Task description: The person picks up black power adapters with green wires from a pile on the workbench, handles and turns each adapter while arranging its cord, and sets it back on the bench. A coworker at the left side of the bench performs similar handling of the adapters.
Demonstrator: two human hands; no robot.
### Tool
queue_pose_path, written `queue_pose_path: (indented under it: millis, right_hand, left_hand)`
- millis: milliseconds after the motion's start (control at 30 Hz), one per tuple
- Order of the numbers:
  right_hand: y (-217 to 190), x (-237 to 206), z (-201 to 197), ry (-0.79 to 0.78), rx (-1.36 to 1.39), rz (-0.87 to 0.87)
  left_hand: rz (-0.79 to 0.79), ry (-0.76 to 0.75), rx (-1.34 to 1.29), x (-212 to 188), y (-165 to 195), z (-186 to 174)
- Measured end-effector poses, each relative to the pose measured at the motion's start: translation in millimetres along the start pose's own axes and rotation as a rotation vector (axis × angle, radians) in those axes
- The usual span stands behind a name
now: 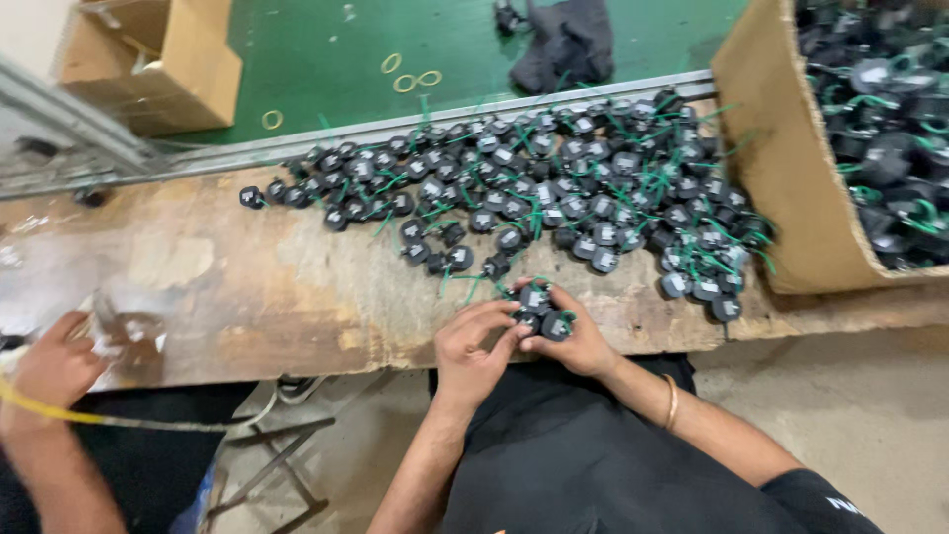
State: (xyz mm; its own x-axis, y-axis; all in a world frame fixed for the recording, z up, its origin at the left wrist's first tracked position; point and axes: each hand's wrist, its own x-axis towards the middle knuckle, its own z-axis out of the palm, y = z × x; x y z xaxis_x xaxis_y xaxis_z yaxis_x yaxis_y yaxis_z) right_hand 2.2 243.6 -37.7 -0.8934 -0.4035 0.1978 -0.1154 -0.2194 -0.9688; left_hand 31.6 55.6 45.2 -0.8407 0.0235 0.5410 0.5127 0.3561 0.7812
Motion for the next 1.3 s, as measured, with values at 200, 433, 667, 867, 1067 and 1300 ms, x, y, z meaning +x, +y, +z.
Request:
queue_pose_path:
  millis: [200,433,667,867,1067,1300]
  right_hand:
    - [-14.0,-3.5,-8.4,-0.020,-0.171,-0.077]
    - [-16.5,-4.1,-6.2,0.058,0.517,0.080]
    - [-49.8,-16.1,-9.5,0.157,0.580,0.304]
    - [-124.0,-46.4,-49.2,0.195,0.279,0.148]
    - [-240.0,-30.5,-144.7,0.414,-0.386,-0.348]
    - [-269.3,83.1,-237.6,0.464,-1.275,-0.098]
  left_hand:
    - [-0.066,0.082,0.111,-5.1,9.0,24.8]
    - [0.271,0.147,0.179,-16.1,-25.4,3.1]
    - [-0.349,0.555,-0.192,-21.5,-89.1,-30.1]
    - [-0.225,0.213,0.247,-11.3,-85.8,-31.6]
    - [-0.152,0.091,0.320,-3.4,-80.8,-41.6]
    - [-0.285,0.179,0.141,-5.5,-78.2,-50.4]
